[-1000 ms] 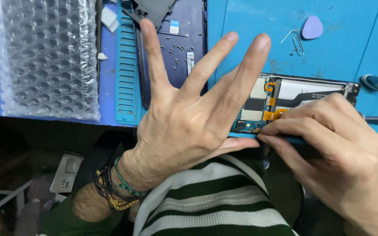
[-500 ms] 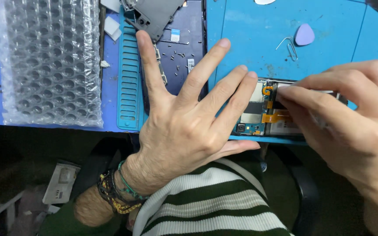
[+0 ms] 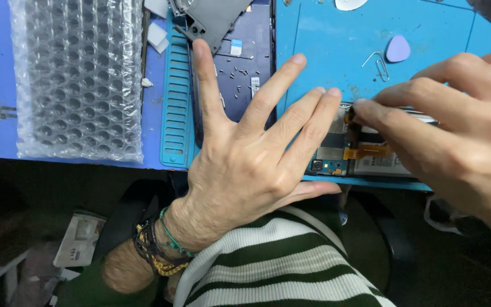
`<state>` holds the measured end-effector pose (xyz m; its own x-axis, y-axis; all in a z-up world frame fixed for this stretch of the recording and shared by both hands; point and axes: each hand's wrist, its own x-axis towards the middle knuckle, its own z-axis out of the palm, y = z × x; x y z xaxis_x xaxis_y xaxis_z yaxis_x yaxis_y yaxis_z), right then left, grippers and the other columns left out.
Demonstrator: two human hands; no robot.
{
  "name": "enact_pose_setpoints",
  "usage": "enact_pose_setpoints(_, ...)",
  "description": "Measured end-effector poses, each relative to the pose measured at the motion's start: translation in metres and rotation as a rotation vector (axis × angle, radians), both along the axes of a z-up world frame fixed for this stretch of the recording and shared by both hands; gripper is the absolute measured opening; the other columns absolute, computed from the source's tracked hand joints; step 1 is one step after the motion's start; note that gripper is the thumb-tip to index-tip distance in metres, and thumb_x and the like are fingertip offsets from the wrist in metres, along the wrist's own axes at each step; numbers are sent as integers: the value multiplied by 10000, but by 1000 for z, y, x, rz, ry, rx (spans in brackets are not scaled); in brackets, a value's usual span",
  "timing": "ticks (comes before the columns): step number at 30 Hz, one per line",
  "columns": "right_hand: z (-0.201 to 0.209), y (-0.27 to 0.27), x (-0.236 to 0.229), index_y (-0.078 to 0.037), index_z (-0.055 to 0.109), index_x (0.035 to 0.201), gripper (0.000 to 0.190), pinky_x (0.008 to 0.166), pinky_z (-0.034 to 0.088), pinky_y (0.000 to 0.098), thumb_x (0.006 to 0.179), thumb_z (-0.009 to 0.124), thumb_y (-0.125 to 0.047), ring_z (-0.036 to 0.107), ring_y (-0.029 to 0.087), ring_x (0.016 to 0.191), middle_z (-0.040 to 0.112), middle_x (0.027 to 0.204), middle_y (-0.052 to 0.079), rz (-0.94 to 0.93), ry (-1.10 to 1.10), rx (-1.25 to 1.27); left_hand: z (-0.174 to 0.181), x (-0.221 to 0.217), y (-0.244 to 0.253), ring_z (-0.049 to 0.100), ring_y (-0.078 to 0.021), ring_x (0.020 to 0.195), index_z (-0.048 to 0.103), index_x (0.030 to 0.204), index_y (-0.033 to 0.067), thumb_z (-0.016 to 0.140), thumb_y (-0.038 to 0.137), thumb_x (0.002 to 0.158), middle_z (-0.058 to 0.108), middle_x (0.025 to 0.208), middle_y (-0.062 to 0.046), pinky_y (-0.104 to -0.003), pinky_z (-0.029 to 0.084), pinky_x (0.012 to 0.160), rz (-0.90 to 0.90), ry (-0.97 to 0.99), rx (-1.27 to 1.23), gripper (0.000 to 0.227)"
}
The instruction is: Disassembling and inspecting internal components of a smartphone on a workbench.
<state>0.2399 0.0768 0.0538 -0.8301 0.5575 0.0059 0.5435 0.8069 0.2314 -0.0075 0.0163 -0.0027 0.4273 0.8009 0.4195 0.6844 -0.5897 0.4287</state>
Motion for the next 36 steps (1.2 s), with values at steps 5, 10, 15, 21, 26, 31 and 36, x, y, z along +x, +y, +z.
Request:
enact_pose_setpoints(5, -43, 32, 99, 121, 652, 1423, 392, 757, 554, 382, 1061, 704, 261, 630, 334, 970, 631, 1244, 273, -182, 227, -288, -3, 3, 2, 391, -390, 1447, 656, 1419, -32, 613, 584, 1028, 646, 1409, -198, -926, -4, 1010, 3, -18, 34, 731)
enact_pose_setpoints(10, -130, 21, 312, 95, 717, 1153, 275, 1222, 416, 515, 1180, 450, 35, 467, 415, 1503, 494, 1645, 296, -626, 121, -284, 0, 7, 7, 283, -348, 1478, 550, 1539, 161, 845, 482, 846, 454, 1554, -175, -923, 80, 1036, -155, 126, -17, 819)
enact_pose_setpoints(15, -111, -11, 323, 96, 570, 1466, 343, 1057, 455, 497, 1138, 484, 42, 580, 356, 1174, 578, 1307, 286, -1134, 497, -506, 0, 16, 8, 233, -382, 1478, 596, 1519, 106, 754, 565, 878, 448, 1585, -194, -944, 39, 977, -149, 185, -36, 804)
enact_pose_setpoints(21, -19, -27, 209, 179, 621, 1266, 264, 823, 614, 421, 1026, 673, 83, 704, 347, 851, 676, 1039, 288, -729, 322, -374, -1, 24, 7, 244, -410, 1470, 614, 1497, 121, 742, 551, 898, 509, 1570, -190, -946, -19, 958, -119, 225, -73, 749)
enact_pose_setpoints(26, -16, -22, 189, 167, 638, 1233, 193, 728, 569, 386, 1075, 714, 84, 618, 328, 841, 633, 1077, 280, -729, 311, -297, -1, 26, 7, 247, -412, 1465, 620, 1489, 138, 742, 558, 897, 540, 1557, -184, -937, -37, 973, -97, 242, -88, 736)
enact_pose_setpoints(31, -17, -7, 175, 147, 721, 1235, 176, 775, 572, 361, 1067, 766, 176, 653, 310, 872, 718, 1131, 278, -591, 259, -143, -1, 26, 5, 280, -412, 1457, 646, 1456, 156, 760, 573, 880, 549, 1536, -171, -926, -29, 998, -72, 250, -75, 721)
enact_pose_setpoints(36, -24, 0, 179, 132, 723, 1259, 207, 750, 601, 328, 1059, 777, 142, 676, 279, 864, 696, 1140, 244, -648, 129, -107, -2, 26, 5, 323, -425, 1441, 650, 1459, 140, 772, 577, 883, 561, 1517, -181, -918, -5, 1015, -59, 245, -52, 734)
